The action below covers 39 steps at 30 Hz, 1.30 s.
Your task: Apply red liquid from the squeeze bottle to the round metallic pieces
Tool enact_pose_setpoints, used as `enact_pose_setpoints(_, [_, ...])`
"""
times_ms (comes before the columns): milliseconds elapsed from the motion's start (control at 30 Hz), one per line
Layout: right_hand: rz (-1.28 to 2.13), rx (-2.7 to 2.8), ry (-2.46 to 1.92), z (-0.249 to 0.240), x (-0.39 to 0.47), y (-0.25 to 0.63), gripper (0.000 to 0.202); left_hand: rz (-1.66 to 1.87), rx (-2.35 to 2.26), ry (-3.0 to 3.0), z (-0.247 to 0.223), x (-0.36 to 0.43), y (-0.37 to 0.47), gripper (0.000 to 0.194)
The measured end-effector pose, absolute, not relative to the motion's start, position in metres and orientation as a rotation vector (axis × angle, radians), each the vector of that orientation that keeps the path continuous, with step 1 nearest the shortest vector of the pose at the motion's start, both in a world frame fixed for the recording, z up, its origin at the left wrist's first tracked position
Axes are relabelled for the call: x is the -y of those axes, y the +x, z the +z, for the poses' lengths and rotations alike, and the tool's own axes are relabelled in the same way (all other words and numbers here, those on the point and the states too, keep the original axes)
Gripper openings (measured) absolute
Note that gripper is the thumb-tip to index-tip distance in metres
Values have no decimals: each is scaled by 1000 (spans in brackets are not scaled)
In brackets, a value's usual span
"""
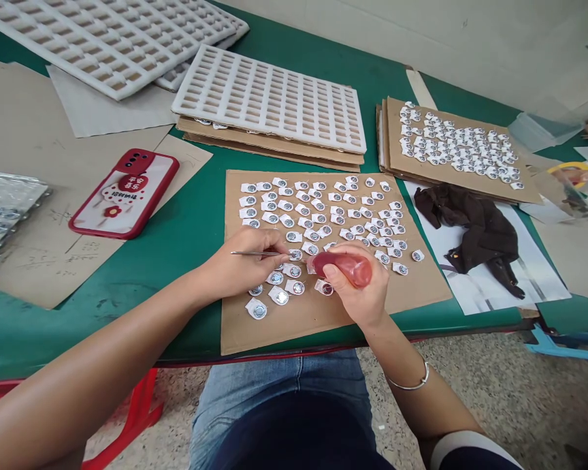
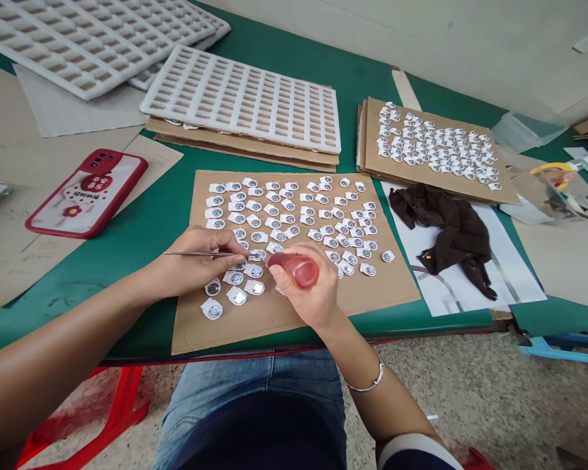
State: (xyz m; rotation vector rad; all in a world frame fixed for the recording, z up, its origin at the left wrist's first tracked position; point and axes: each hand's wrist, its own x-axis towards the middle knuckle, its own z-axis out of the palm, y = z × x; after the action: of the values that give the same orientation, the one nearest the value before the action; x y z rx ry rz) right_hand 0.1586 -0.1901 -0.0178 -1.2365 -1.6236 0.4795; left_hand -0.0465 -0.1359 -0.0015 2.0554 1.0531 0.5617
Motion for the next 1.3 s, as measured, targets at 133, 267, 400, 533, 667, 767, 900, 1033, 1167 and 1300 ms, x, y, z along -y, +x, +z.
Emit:
enact_pose_setpoints(133, [487,1629,-1232,-18,190,158,22,574,-1041,2040,-2,135,-47,9])
enact_pose_setpoints(267, [495,1633,-1235,-17,189,157,22,583,-1045,1983,-4,134,-48,9])
enact_pose_setpoints(400, [496,1640,-1240,-18,189,157,22,582,-1059,1938,-7,132,-48,9])
enact_pose_setpoints(533, [506,1642,-1226,-19,190,157,23,585,-1053,1895,-8,131,-48,8])
enact_pose_setpoints(667, [509,1639,-1217,-19,190,157,24,568,-1070,1860,-6,130,-48,7])
enact_pose_setpoints(767, [499,1647,-1222,-18,190,157,24,560,-1065,1865,-6,130,-48,8])
enact_pose_setpoints(900, [488,1648,-1210,-18,190,157,24,582,-1052,1873,-8,129,-49,8])
enact_pose_setpoints(1033, [483,1639,-1197,-19,191,157,26,562,-1066,1858,-9,130,-49,8])
enact_pose_setpoints(1167, [509,1644,-1203,-19,190,157,26,523,-1096,1854,-5,130,-49,10])
enact_pose_setpoints(1300, [514,1639,-1205,-18,190,156,26,518,-1111,1843,-5,130,-49,9])
